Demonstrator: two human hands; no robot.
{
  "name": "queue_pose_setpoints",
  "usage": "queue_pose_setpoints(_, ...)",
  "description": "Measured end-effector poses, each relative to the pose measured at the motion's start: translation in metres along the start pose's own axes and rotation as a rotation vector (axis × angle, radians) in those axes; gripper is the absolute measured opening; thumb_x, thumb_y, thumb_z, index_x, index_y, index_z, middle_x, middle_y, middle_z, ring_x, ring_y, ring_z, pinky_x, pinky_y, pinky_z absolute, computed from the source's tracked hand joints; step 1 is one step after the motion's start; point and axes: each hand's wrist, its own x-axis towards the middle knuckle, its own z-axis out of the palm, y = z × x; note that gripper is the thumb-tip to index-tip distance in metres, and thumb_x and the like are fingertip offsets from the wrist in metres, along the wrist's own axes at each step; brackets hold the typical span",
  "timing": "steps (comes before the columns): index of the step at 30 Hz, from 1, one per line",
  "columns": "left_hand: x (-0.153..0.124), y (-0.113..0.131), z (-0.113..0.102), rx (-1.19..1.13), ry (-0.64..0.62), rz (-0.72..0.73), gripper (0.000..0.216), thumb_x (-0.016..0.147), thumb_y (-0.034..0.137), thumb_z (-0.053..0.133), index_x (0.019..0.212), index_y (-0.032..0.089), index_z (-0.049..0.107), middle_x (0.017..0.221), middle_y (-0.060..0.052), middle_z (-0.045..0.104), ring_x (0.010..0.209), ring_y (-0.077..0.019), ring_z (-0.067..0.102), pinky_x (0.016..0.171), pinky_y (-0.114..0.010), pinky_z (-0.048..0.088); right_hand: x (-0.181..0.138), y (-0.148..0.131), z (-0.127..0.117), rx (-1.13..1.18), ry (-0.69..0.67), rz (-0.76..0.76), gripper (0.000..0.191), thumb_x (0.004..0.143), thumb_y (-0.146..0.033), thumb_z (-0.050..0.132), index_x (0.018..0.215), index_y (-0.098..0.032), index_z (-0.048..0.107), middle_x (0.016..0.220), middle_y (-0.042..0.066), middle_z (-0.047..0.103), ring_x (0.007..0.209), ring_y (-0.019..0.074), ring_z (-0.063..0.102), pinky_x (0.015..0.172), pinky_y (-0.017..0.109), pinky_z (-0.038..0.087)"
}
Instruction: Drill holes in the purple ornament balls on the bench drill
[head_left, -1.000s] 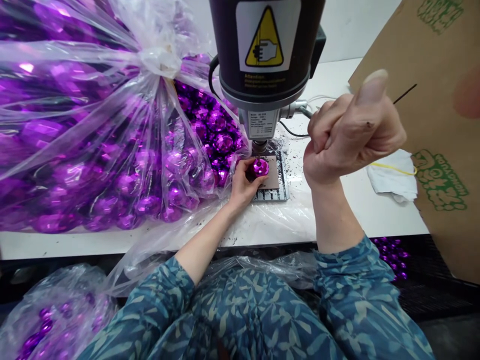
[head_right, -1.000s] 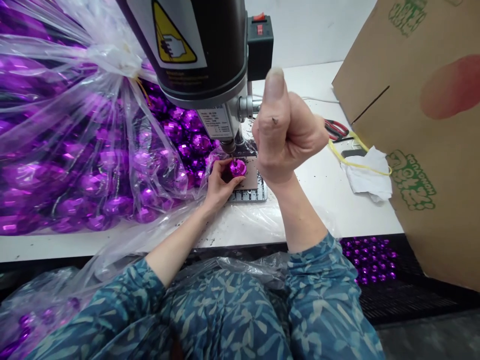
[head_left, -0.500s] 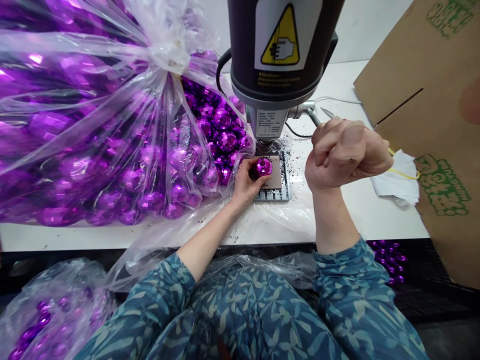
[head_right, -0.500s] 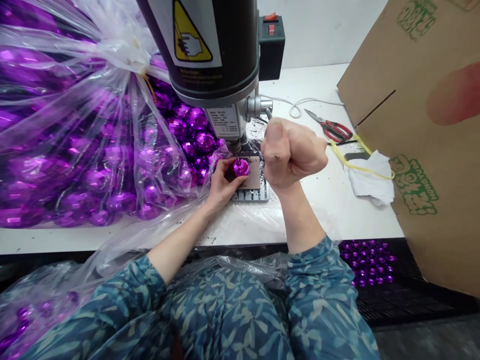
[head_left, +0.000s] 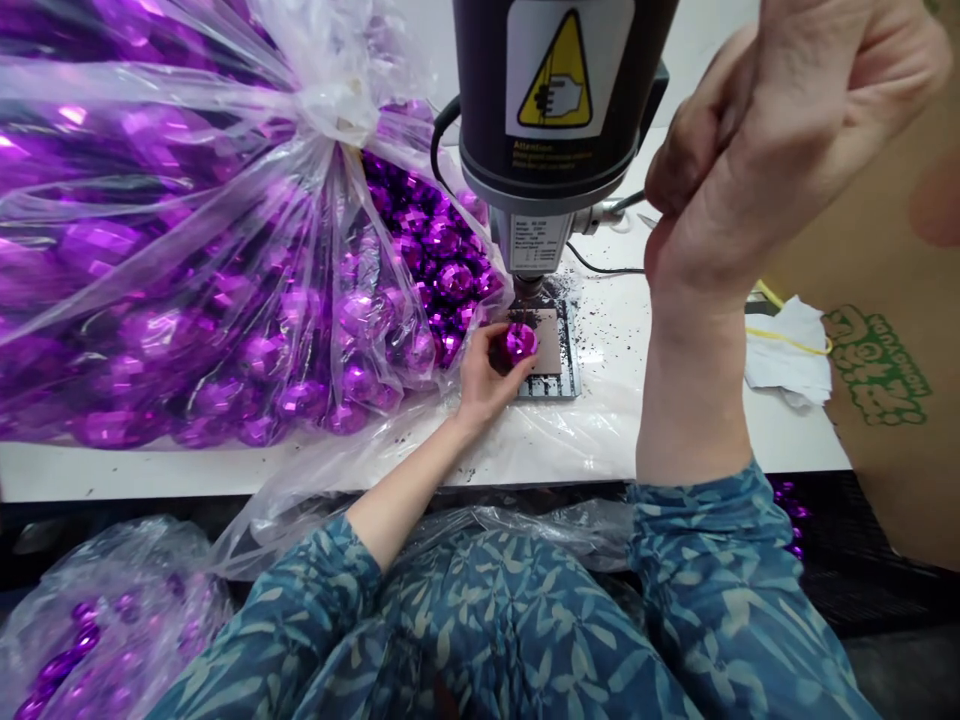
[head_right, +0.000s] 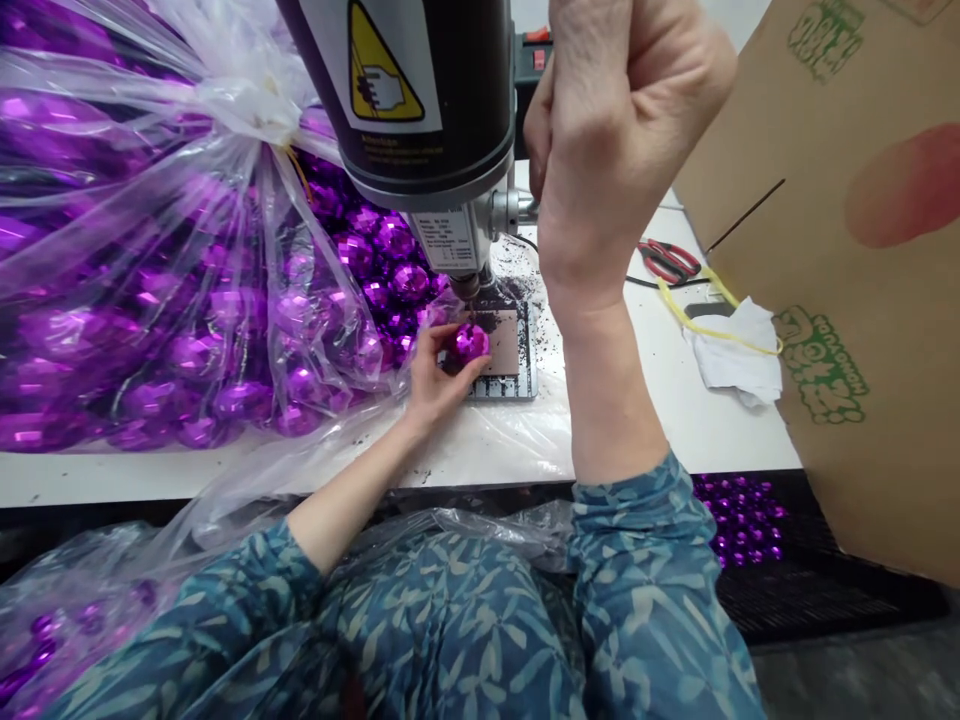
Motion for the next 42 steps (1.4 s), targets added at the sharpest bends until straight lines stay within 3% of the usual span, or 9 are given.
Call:
queue_pose_setpoints(4, -0.053, 0.025, -0.028, 0.004, -0.286, 0.474, 0.04, 0.086, 0.035, 0.073, 0.12, 0.024, 0.054, 0.1, -0.006, 0.07, 0.095, -0.0218, 0.069, 0.08, -0.036, 0.058, 0.0, 0.004, -0.002, 0.0, -0.002, 0.012, 0.049, 0.096, -0.006, 0.036, 0.052, -0.026, 0.031, 0.04, -0.007, 0.031, 0.035, 0.0012, 0.032, 0.043, 0.022, 0.016)
queue_pose_setpoints(9, -0.12, 0.03, -0.058, 0.4, -0.754, 0.789, 0.038, 0.094, 0.044, 0.065, 0.121, 0.017, 0.061, 0.112, -0.016, 0.072, 0.093, -0.0231, 0.067, 0.079, -0.037, 0.057, -0.004, 0.002, -0.005, -0.052, -0.055, -0.002, 0.042, 0.096, -0.011, 0.035, 0.057, -0.026, 0.028, 0.043, -0.008, 0.029, 0.037, 0.0014, 0.032, 0.042, 0.023, 0.016)
queue_pose_setpoints(12, -0.121, 0.027, -0.067, 0.363, -0.74, 0.813, 0.05, 0.092, 0.055, 0.067, 0.124, 0.017, 0.061, 0.116, -0.017, 0.072, 0.098, -0.0244, 0.066, 0.084, -0.039, 0.058, -0.003, 0.0, -0.004, -0.062, -0.07, -0.025, 0.042, 0.096, -0.01, 0.034, 0.057, -0.023, 0.026, 0.045, -0.008, 0.028, 0.038, -0.0001, 0.031, 0.044, 0.022, 0.015)
queue_pose_setpoints(14, -0.099, 0.027, -0.07, 0.271, -0.588, 0.813, 0.042, 0.094, 0.047, 0.067, 0.124, 0.02, 0.061, 0.111, -0.013, 0.074, 0.099, -0.0233, 0.067, 0.084, -0.038, 0.059, -0.003, 0.0, -0.003, -0.049, -0.056, -0.037, 0.042, 0.095, -0.009, 0.038, 0.057, -0.022, 0.028, 0.045, -0.008, 0.029, 0.038, 0.0, 0.031, 0.044, 0.023, 0.013)
queue_pose_setpoints(19, 0.0, 0.023, -0.068, 0.433, -0.081, 0.415, 0.032, 0.098, 0.009, 0.045, 0.118, 0.024, 0.064, 0.11, -0.01, 0.07, 0.107, -0.0248, 0.065, 0.095, -0.044, 0.056, -0.003, 0.002, 0.0, -0.036, -0.007, -0.038, 0.042, 0.096, -0.007, 0.042, 0.06, -0.023, 0.03, 0.043, -0.009, 0.028, 0.035, 0.0011, 0.03, 0.042, 0.023, 0.01)
queue_pose_setpoints(24, 0.061, 0.0, -0.055, 0.681, -0.209, 0.09, 0.027, 0.09, 0.007, 0.05, 0.109, 0.018, 0.066, 0.107, -0.015, 0.064, 0.107, -0.0325, 0.06, 0.095, -0.047, 0.054, -0.003, 0.003, -0.001, 0.018, -0.016, -0.038, 0.046, 0.097, -0.006, 0.043, 0.057, -0.023, 0.028, 0.042, -0.01, 0.022, 0.033, 0.0014, 0.027, 0.041, 0.022, 0.011)
queue_pose_setpoints(33, 0.065, 0.007, -0.059, 0.639, -0.199, -0.004, 0.036, 0.086, 0.013, 0.066, 0.121, 0.019, 0.063, 0.111, -0.015, 0.06, 0.11, -0.0352, 0.062, 0.101, -0.054, 0.051, -0.004, 0.002, 0.0, -0.018, 0.003, -0.035, 0.048, 0.097, -0.016, 0.05, 0.057, -0.025, 0.027, 0.043, -0.01, 0.022, 0.033, 0.0031, 0.026, 0.04, 0.026, 0.011)
queue_pose_setpoints(37, 0.052, 0.035, -0.077, 0.258, -0.101, 0.043, 0.048, 0.09, 0.028, 0.07, 0.136, 0.027, 0.058, 0.122, -0.011, 0.061, 0.118, -0.0303, 0.061, 0.107, -0.051, 0.051, -0.004, 0.004, -0.001, -0.039, -0.036, -0.08, 0.051, 0.082, -0.051, 0.061, 0.057, -0.025, 0.025, 0.044, -0.01, 0.02, 0.033, 0.0036, 0.027, 0.038, 0.028, 0.012)
queue_pose_setpoints(42, 0.016, 0.056, -0.062, -0.343, -0.215, -0.229, 0.041, 0.101, 0.053, 0.053, 0.136, 0.033, 0.054, 0.121, -0.009, 0.069, 0.111, -0.0234, 0.071, 0.095, -0.045, 0.061, -0.005, 0.003, 0.0, -0.075, -0.011, -0.071, 0.055, 0.083, -0.056, 0.059, 0.057, -0.024, 0.024, 0.044, -0.01, 0.02, 0.033, 0.0031, 0.025, 0.039, 0.027, 0.013)
